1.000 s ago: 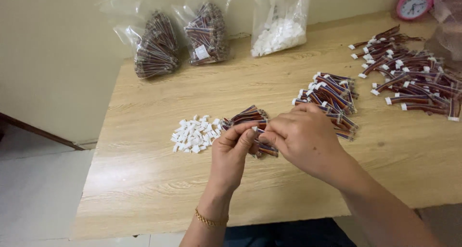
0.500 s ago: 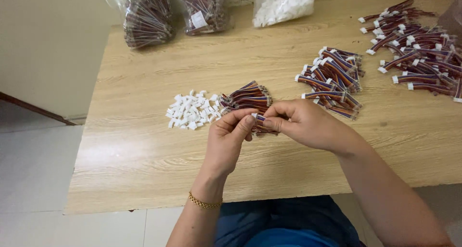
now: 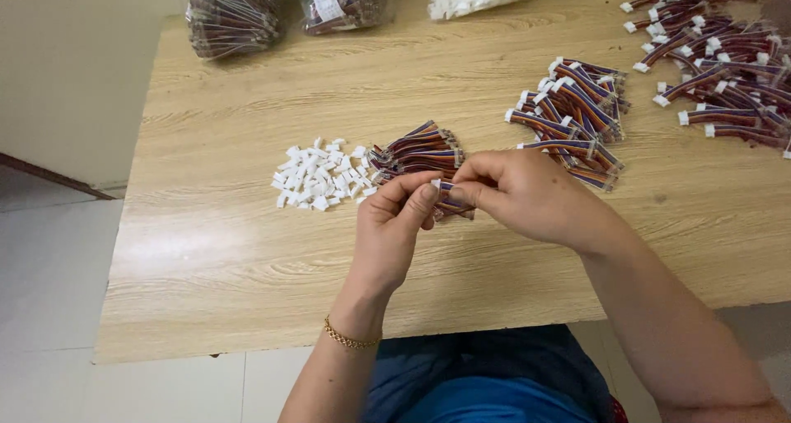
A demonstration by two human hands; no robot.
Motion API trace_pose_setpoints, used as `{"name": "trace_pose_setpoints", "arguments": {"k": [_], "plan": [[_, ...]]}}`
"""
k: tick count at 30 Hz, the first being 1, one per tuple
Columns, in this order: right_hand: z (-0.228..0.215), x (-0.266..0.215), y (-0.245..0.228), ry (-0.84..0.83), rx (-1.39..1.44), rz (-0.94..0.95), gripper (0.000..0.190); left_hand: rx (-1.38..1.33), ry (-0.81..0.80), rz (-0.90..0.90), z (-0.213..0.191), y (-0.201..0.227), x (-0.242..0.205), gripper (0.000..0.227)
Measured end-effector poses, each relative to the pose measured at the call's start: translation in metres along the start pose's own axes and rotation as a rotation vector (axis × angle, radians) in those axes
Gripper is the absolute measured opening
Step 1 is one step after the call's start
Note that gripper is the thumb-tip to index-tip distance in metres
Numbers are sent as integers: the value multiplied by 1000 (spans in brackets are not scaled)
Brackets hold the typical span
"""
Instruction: The person assembles small electronic components by inserting white plastic connectors onto the ends of multi-colored ribbon cables. They work at a wooden table, picking up cables and connectors, aligning them, and pressing them together before placing the finished items into a pile.
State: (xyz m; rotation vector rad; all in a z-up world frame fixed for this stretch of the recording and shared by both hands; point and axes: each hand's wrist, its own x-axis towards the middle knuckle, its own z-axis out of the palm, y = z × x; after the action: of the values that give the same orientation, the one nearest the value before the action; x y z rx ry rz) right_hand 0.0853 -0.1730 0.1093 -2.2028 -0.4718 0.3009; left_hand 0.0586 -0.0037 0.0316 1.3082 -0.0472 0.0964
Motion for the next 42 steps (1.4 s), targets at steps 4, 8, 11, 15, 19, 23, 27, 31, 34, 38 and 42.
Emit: {"name": "trace_pose_setpoints", "arguments": {"k": [4,8,11,15,19,23,27,31,34,38,42], "plan": [[-1,0,0,-33,101,49,15,-8,7,-11,-4,-9,0,19],[-1,-4,0,-23,95,14,14,-21,6,-19,-1,-8,-3,19],[-3,-6,-4,-2,23,-19,14,67,-7,42,-1,4,-4,19],[-4,-11,-11,66,-111,-106,12,128,-6,100,3,12,-10,18],[-4,-13,-12,74,-109,-140,15,2,-16,8,-1,-2,-8,19],[-3,-11,-12,82,-188,-177,15,-145,-16,-84,-5,-13,-7,22],[0,-9,-5,57,-196,-163,17,-125,1,-118,-8,-20,-4,22],[1,2,5,119,-306,-182,14,-98,-20,-99,-8,-19,1,20],[6,8,11,107,-329,-229,16,-102,14,-121,-10,-24,5,20],[8,20,26,98,-353,-223,14,-107,22,-137,-9,-25,14,21],[6,27,27,80,-353,-188,14,-79,36,-122,-10,-27,19,20]]}}
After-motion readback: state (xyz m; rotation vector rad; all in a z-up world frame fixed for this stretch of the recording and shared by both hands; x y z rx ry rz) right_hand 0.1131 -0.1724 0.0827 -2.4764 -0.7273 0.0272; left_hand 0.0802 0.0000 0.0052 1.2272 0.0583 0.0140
